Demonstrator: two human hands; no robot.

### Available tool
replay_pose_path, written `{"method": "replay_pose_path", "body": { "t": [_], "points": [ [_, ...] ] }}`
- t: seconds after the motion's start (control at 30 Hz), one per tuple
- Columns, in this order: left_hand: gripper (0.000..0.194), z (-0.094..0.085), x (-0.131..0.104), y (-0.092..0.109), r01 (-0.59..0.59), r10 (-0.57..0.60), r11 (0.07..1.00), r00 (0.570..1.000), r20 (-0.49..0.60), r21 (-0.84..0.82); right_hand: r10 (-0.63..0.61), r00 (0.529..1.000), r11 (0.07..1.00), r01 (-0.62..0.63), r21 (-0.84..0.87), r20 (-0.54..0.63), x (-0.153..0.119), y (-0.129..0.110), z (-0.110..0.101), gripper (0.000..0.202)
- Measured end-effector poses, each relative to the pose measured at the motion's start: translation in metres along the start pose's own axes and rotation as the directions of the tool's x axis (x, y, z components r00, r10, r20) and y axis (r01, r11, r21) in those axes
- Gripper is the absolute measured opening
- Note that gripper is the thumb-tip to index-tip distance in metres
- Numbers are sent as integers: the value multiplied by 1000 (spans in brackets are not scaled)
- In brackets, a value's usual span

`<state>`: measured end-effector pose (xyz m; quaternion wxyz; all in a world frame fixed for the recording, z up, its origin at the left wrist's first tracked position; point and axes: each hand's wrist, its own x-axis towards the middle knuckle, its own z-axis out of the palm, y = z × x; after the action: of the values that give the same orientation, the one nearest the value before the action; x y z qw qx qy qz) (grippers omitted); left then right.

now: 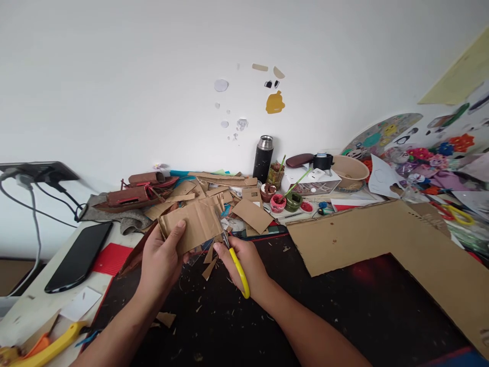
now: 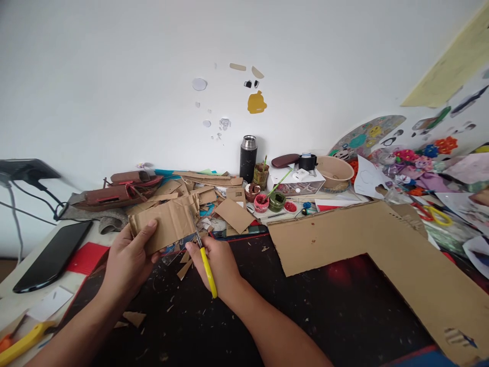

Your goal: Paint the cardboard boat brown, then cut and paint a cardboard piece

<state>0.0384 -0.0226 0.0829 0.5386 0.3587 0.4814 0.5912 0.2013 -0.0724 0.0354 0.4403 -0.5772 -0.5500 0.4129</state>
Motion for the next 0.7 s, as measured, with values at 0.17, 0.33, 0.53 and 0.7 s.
{"method": "replay_pose_path", "body": {
  "t": [0.17, 0.33, 0.53, 0.7],
  "points": [
    [48, 1, 0, 1, 10, -10, 1000, 1000, 11, -2, 79, 995, 993, -83, 78, 54, -2, 1, 4, 52],
    [45, -1, 0, 7, -8, 5, 999, 999, 46, 53, 125, 982, 971, -151, 187, 145, -3, -1, 0, 50],
    [47, -1, 1, 13, 19, -21, 999, 999, 36, 45, 29, 982, 966, -76, 247, 189, -2, 2, -4, 47],
    [49, 1, -3, 12, 83, -90, 993, 992, 85, 82, -12, 982, 946, -50, 319, 188, 2, 0, -10, 51]
  ]
}}
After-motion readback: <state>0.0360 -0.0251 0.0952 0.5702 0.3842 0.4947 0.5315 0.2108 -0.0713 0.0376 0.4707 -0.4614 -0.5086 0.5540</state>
